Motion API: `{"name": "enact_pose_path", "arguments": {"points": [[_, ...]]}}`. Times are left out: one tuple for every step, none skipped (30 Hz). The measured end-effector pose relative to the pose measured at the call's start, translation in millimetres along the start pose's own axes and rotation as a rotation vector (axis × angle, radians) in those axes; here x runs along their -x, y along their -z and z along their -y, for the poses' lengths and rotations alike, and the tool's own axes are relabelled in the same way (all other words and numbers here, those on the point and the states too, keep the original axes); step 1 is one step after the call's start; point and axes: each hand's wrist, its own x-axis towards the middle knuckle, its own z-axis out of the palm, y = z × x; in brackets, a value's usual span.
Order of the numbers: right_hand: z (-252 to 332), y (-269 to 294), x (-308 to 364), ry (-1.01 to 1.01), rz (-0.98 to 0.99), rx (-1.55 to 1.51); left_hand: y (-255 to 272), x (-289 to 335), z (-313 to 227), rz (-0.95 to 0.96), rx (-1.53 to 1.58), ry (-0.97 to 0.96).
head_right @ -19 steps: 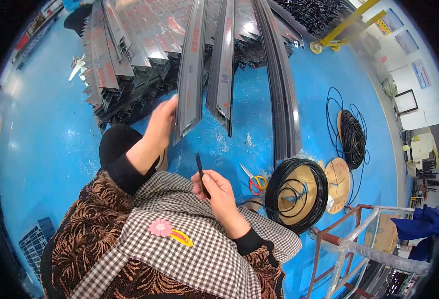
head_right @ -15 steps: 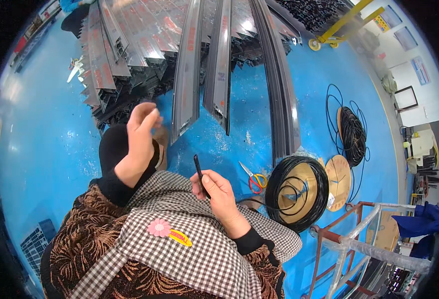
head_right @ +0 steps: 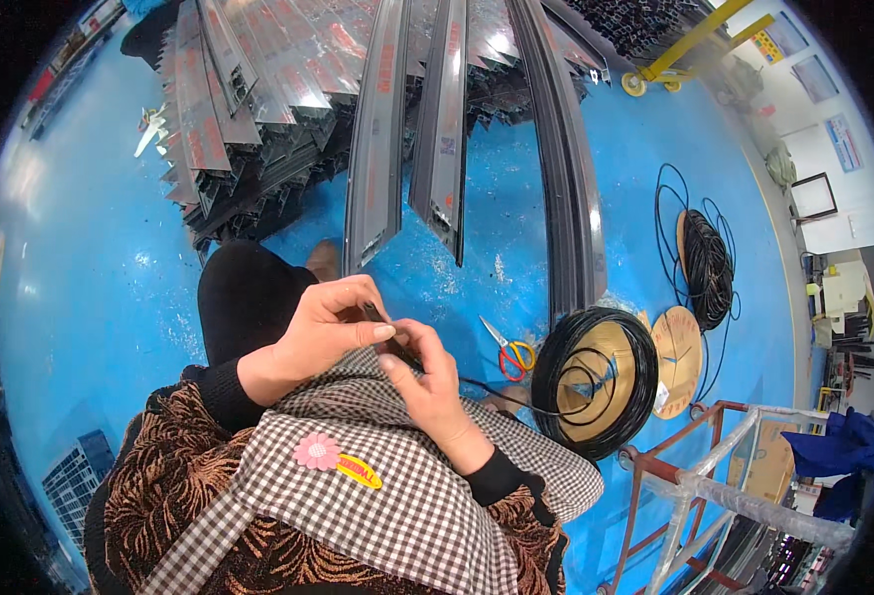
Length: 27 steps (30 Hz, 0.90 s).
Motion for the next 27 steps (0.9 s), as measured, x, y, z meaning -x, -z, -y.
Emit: {"name": "enact_pose_path", "arguments": {"points": [[-1.8, -0.6, -0.7, 0.070, -0.023, 0.160, 1.0, -0.5, -0.4, -0.030, -0.071, -0.020], [-3.4, -1.0, -1.3, 0.141, -0.045, 0.319, 1.8, -0.7, -0.8, -0.060, -0.143, -0.040], [-4.7, -1.3, -1.8, 0.211, -0.066, 0.478, 2.4, -0.4, -1.3, -0.091, -0.215, -0.060], [-5.5, -1.1, -2.5, 0.211, -0.065, 0.479, 2.3, -0.5, -1.9, -0.092, -0.214, -0.061], [-6.3, -1.0, -3.2, 0.196, -0.071, 0.448, 1.5, -0.5, -3.0, -0.101, -0.220, -0.055], [-7.0, -0.9, -3.9, 0.181, -0.076, 0.417, 0.5, -0.4, -4.5, -0.111, -0.226, -0.049], [-7.5, -1.0, -4.5, 0.166, -0.081, 0.386, -0.4, -0.2, -6.1, -0.121, -0.233, -0.043], [-7.6, -1.3, -5.0, 0.151, -0.086, 0.355, -0.7, 0.2, -7.7, -0.131, -0.239, -0.038], [-7.4, 0.1, -5.3, 0.152, -0.086, 0.354, 3.4, -1.1, -10.1, -0.186, -0.358, -0.126], [-6.1, 3.2, -5.1, 0.131, -0.115, 0.324, 12.3, -3.9, -13.8, -0.241, -0.477, -0.215], [-4.7, 6.0, -4.2, 0.109, -0.144, 0.291, 27.9, -9.5, -18.3, -0.380, -0.594, -0.287], [-3.8, 8.0, -2.4, 0.085, -0.176, 0.263, 40.1, -20.7, -27.1, -0.563, -0.484, -0.320], [-4.1, 8.5, -0.9, 0.063, -0.211, 0.235, 51.4, -35.3, -35.6, -0.742, -0.369, -0.351], [-5.6, 7.1, -0.6, 0.061, -0.212, 0.233, 65.2, -52.6, -37.8, -0.806, -0.341, -0.273], [-5.2, 4.2, -2.2, -0.017, -0.191, 0.198, 77.4, -67.0, -40.8, -0.873, -0.312, -0.200], [-7.2, 2.2, -4.1, -0.094, -0.175, 0.165, 84.2, -77.7, -41.7, -0.872, -0.311, -0.202], [-9.2, 0.3, -5.9, -0.171, -0.161, 0.133, 87.8, -87.7, -41.8, -0.692, -0.103, 0.019], [-11.6, -0.1, -6.8, -0.249, -0.149, 0.099, 89.7, -96.2, -38.8, -0.501, 0.101, 0.237], [-13.3, -0.4, -8.6, -0.248, -0.152, 0.101, 92.2, -103.9, -34.8, -0.497, 0.103, 0.237], [-15.0, -0.7, -10.5, -0.285, -0.141, 0.090, 94.6, -111.4, -29.1, -0.478, 0.168, 0.231], [-17.0, -1.9, -11.5, -0.322, -0.129, 0.083, 97.7, -116.5, -22.3, -0.457, 0.237, 0.224], [-18.8, -3.2, -12.1, -0.359, -0.116, 0.076, 100.2, -120.2, -15.7, -0.438, 0.305, 0.215], [-20.1, -4.5, -12.0, -0.396, -0.102, 0.069, 102.6, -122.3, -9.3, -0.419, 0.374, 0.206], [-20.7, -4.1, -12.2, -0.395, -0.100, 0.071, 104.4, -125.5, -4.8, -0.408, 0.388, 0.204], [-21.2, -3.8, -10.5, -0.404, -0.106, 0.072, 105.7, -127.6, -1.0, -0.398, 0.403, 0.200], [-22.4, -5.7, -10.1, -0.410, -0.106, 0.072, 107.0, -130.4, -0.5, -0.403, 0.399, 0.189], [-23.1, -7.8, -9.1, -0.415, -0.104, 0.072, 106.6, -134.1, -0.3, -0.407, 0.413, 0.185]]}}
